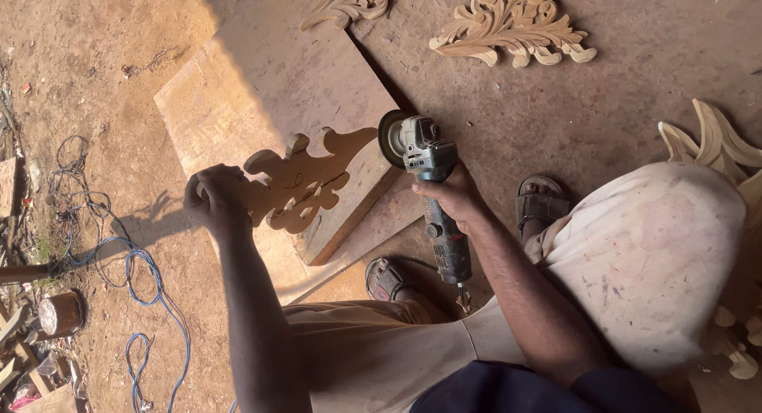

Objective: The person uses an angle grinder to carve and smooth a decorative wooden piece. They hold the wood with one hand and operate the grinder with the other, repeatedly adjusting the wood's position to shape its edges and surfaces.

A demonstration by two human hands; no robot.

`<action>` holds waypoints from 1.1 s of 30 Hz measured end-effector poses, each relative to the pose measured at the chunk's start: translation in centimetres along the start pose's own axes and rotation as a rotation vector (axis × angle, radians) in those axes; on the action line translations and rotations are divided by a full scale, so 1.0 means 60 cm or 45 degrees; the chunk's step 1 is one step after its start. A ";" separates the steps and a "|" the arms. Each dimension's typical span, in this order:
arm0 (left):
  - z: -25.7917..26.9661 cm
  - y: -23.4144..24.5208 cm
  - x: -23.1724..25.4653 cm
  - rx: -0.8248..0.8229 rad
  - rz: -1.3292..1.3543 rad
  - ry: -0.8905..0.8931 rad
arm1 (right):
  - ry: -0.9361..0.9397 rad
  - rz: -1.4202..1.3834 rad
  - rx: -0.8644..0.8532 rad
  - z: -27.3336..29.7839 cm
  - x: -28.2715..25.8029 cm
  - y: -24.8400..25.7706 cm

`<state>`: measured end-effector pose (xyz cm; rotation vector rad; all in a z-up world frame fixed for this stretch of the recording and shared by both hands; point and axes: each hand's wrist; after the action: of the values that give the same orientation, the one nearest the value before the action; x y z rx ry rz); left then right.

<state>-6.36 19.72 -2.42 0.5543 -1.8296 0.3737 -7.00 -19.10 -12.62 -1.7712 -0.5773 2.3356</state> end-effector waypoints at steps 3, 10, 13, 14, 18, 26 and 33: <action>0.003 -0.003 -0.017 0.008 -0.118 -0.065 | -0.030 0.007 0.008 0.001 -0.006 0.004; 0.088 -0.056 -0.079 -0.099 -0.730 -0.533 | -0.036 0.063 0.002 0.004 0.011 -0.006; 0.135 -0.078 -0.088 -0.161 -0.861 -0.482 | -0.043 0.158 0.020 0.000 0.025 -0.014; 0.145 -0.083 -0.088 -0.183 -0.848 -0.468 | -0.060 0.199 0.043 0.000 0.032 -0.017; 0.160 -0.089 -0.074 -0.264 -0.803 -0.437 | -0.044 0.298 -0.020 -0.004 0.056 -0.018; 0.161 -0.106 -0.032 -0.380 -0.880 -0.651 | -0.035 0.578 -0.012 0.000 0.067 -0.044; 0.164 -0.119 -0.019 -0.472 -0.842 -0.702 | -0.126 0.814 -0.052 0.001 0.055 -0.070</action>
<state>-10.07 8.93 -6.73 1.0166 -2.0247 -0.6077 -8.45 -14.14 -13.93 -2.1031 -0.0587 2.8345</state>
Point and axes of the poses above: each hand's wrist, its own z-axis away from the middle knuckle, its own y-axis out of the back of the hand, x = y × z, and after that the axes turned 2 degrees about y, right-handed
